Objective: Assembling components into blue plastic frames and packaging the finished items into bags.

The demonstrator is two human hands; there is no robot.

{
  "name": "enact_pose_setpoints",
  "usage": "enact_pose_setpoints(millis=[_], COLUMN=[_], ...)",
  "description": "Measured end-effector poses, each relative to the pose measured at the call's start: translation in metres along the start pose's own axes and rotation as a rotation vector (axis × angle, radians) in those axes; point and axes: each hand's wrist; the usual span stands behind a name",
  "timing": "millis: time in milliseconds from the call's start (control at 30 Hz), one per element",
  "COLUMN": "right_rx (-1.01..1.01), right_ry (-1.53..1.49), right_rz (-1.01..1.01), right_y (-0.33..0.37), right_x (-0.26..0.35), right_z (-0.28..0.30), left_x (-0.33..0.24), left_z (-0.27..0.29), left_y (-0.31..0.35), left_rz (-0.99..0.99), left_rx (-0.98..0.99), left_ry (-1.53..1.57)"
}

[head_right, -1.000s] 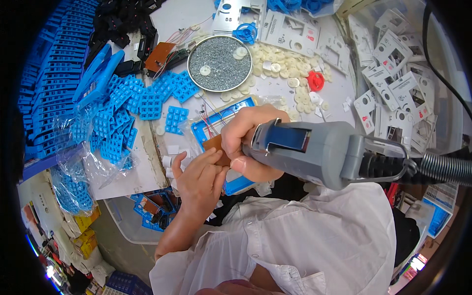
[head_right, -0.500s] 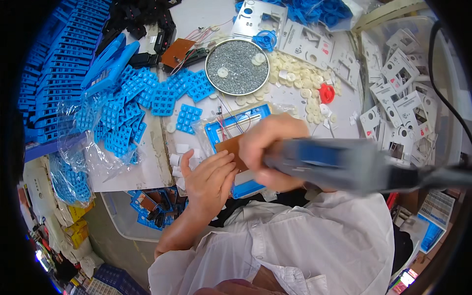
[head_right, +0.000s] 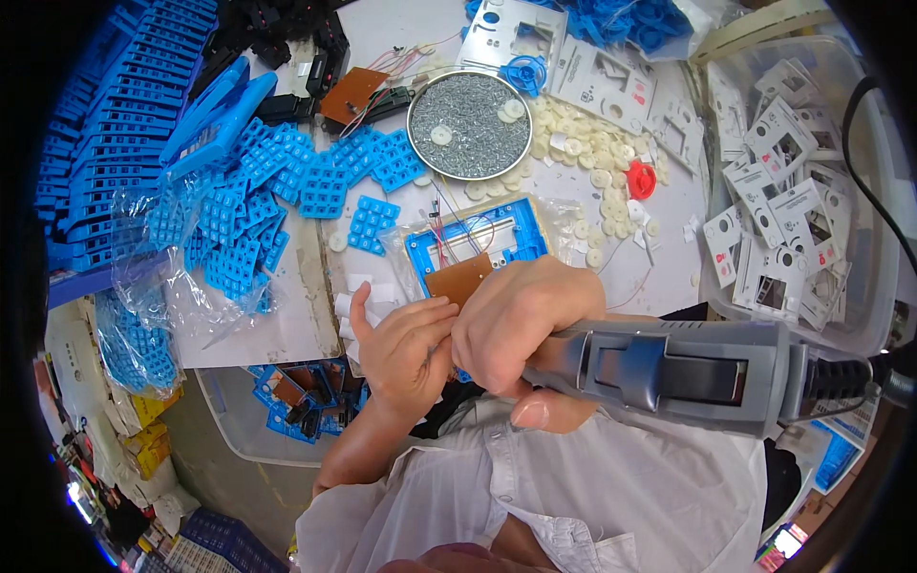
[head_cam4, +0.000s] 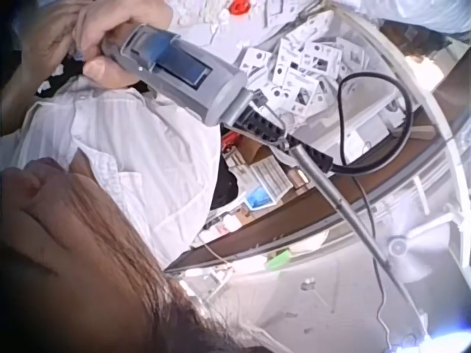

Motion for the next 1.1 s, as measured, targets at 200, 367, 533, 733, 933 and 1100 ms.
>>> enact_pose_setpoints(millis=[200, 367, 533, 733, 933, 1100], right_rx=[-0.123, -0.052, 0.033, 0.108, 0.105, -0.214], right_ry=[0.164, 0.306, 0.477, 0.472, 0.343, 0.388], right_rz=[-0.036, -0.195, -0.095, -0.06, -0.256, -0.12], right_y=[-0.001, 0.002, 0.001, -0.007, -0.005, -0.015], right_x=[-0.016, -0.021, -0.031, -0.041, -0.03, 0.022], right_z=[0.0, 0.002, 0.006, 0.002, 0.015, 0.037], left_x=[-0.013, -0.011, -0.01, -0.008, -0.009, -0.021], left_z=[0.015, 0.012, 0.008, 0.01, 0.006, -0.003], left_y=[0.009, 0.016, 0.016, 0.019, 0.015, 0.0], left_rz=[0.081, 0.109, 0.117, 0.117, 0.074, 0.006], left_rx=[0.014, 0.127, 0.129, 0.139, 0.125, 0.237], left_ry=[-0.252, -0.387, -0.403, -0.379, -0.375, -0.311])
Point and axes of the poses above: each hand's wrist, its own y-axis away from the middle knuckle, its own z-axis out of the back of the hand, x = y × z, and after that the axes turned 12 degrees about y, right-handed
